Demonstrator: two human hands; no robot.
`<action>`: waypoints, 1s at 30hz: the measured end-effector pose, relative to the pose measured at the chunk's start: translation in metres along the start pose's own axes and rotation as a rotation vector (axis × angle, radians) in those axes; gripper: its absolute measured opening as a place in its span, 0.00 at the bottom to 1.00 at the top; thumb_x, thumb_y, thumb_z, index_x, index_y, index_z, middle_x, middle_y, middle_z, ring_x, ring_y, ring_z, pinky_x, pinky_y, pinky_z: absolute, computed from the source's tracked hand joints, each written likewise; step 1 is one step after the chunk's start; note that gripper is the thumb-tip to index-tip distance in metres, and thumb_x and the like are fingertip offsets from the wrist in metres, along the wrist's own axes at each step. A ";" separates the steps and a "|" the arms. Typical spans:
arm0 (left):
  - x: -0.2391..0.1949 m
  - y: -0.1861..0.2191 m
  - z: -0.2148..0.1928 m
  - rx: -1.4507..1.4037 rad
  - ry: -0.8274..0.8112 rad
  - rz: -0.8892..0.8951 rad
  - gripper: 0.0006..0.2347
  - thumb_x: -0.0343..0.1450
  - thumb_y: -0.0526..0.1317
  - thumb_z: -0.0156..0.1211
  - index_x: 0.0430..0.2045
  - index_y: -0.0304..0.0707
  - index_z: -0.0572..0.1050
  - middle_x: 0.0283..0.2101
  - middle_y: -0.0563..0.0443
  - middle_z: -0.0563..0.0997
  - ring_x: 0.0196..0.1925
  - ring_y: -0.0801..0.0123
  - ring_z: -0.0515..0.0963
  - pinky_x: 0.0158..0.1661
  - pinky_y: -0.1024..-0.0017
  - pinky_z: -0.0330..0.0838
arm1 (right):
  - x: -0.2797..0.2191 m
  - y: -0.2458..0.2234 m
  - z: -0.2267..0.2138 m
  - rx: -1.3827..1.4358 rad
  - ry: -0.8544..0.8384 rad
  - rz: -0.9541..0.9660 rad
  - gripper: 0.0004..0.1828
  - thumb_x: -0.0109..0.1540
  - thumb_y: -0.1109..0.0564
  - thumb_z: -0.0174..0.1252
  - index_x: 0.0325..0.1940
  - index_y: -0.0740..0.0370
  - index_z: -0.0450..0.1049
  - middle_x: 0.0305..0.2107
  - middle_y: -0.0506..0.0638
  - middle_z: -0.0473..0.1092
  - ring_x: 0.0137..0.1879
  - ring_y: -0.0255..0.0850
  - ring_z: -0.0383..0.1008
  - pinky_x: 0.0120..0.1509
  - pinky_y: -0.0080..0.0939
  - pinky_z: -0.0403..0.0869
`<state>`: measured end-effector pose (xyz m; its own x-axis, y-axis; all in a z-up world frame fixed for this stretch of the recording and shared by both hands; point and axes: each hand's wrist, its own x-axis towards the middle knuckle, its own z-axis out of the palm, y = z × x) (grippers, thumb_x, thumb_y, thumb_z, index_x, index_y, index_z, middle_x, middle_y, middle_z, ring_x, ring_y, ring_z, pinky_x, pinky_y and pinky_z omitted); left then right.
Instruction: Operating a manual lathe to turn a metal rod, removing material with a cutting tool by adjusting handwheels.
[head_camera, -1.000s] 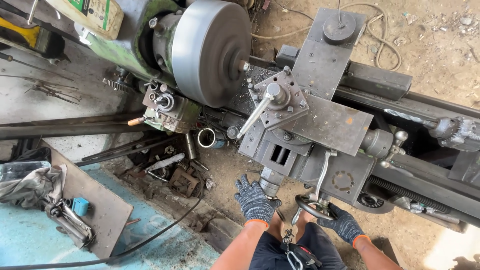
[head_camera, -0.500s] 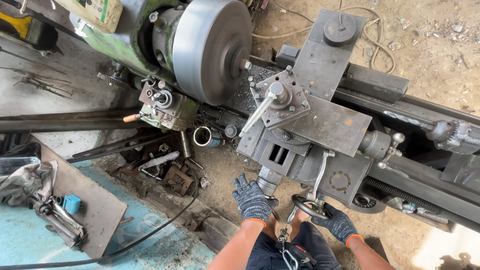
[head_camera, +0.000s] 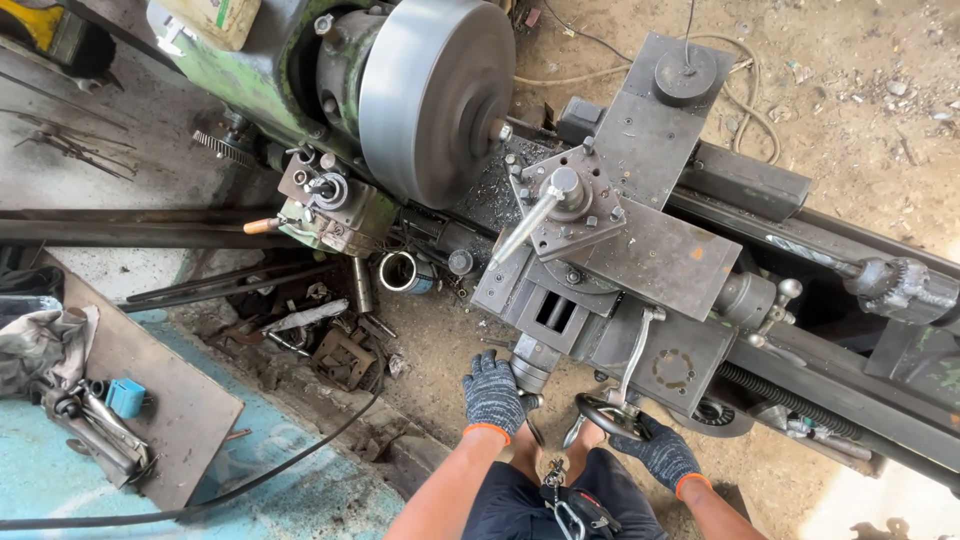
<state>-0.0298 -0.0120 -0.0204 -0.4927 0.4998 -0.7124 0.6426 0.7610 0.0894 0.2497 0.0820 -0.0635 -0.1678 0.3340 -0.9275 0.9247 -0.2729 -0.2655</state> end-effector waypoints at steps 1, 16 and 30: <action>-0.002 0.002 -0.009 0.006 -0.076 -0.001 0.38 0.63 0.62 0.73 0.62 0.38 0.66 0.77 0.44 0.50 0.79 0.48 0.44 0.72 0.43 0.47 | -0.004 -0.003 -0.001 0.004 0.007 0.014 0.49 0.50 0.30 0.67 0.74 0.39 0.66 0.59 0.44 0.77 0.61 0.45 0.78 0.63 0.43 0.75; -0.007 0.005 -0.021 -0.030 -0.186 0.006 0.39 0.71 0.55 0.69 0.69 0.33 0.54 0.78 0.35 0.42 0.77 0.40 0.49 0.72 0.46 0.53 | -0.026 -0.026 0.001 0.041 0.035 0.013 0.38 0.53 0.35 0.67 0.67 0.40 0.74 0.50 0.45 0.82 0.53 0.44 0.80 0.58 0.42 0.75; -0.005 -0.001 -0.020 -0.086 -0.145 0.044 0.36 0.69 0.52 0.73 0.64 0.30 0.61 0.76 0.32 0.48 0.73 0.43 0.60 0.66 0.55 0.68 | -0.028 -0.039 0.006 0.017 0.051 0.089 0.48 0.50 0.29 0.66 0.72 0.45 0.69 0.53 0.52 0.79 0.55 0.51 0.78 0.60 0.48 0.75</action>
<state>-0.0395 -0.0068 -0.0031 -0.3712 0.4736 -0.7987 0.6060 0.7753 0.1781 0.2160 0.0778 -0.0285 -0.0668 0.3532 -0.9331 0.9293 -0.3184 -0.1871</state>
